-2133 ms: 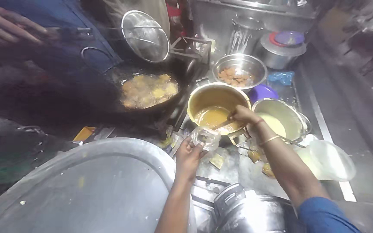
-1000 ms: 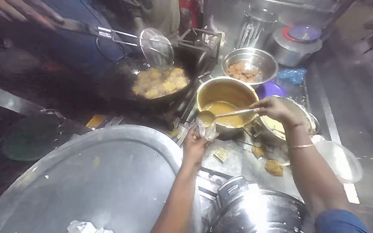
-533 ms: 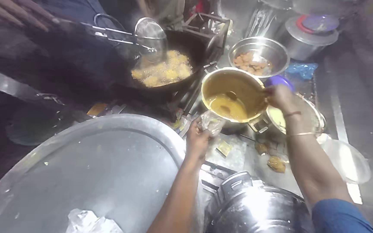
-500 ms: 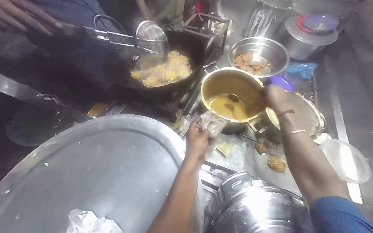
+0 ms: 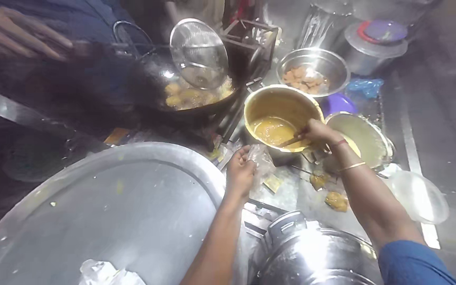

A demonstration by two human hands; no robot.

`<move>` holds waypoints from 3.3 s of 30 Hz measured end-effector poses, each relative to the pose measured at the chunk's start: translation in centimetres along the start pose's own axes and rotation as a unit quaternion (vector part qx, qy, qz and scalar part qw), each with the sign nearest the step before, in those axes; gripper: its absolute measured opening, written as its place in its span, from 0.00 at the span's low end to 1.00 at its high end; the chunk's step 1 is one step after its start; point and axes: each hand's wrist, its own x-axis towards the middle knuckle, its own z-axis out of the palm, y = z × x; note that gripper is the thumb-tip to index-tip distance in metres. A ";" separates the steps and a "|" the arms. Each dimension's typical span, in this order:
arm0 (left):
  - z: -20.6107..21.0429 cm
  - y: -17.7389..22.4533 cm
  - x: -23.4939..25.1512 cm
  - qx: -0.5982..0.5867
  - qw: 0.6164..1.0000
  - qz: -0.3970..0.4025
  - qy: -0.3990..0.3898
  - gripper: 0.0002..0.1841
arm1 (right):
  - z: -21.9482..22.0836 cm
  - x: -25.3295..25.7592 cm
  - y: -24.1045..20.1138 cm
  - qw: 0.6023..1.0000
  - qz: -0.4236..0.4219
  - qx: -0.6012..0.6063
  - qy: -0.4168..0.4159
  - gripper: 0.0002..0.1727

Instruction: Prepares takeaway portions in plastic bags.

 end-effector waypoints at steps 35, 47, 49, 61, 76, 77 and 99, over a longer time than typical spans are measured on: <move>0.1 0.4 1.2 -0.160 0.981 0.108 0.031 0.34 | -1.0 -18.8 -2.7 0.933 -0.181 0.180 0.252 0.10; 0.4 1.4 0.6 -0.187 0.978 0.090 0.029 0.31 | -2.8 -3.3 -1.3 0.973 0.102 -0.075 0.191 0.11; 0.3 1.4 0.6 -0.191 0.977 0.088 0.028 0.30 | -1.3 -1.1 -2.4 0.968 0.143 -0.103 0.180 0.11; 0.3 1.6 0.2 -0.198 0.978 0.064 0.031 0.29 | 1.2 0.5 -2.7 0.999 0.029 -0.012 0.043 0.11; 0.0 1.6 -0.2 -0.227 0.970 0.078 -0.024 0.31 | -1.7 -7.5 1.5 0.881 0.071 0.458 0.092 0.11; 0.0 1.7 -0.2 -0.229 0.970 0.079 -0.027 0.31 | -1.8 -8.1 1.3 0.873 0.061 0.474 0.096 0.11; -0.2 1.4 0.2 -0.277 0.956 0.097 -0.006 0.33 | -2.6 -13.3 0.4 0.921 -0.092 0.245 0.290 0.06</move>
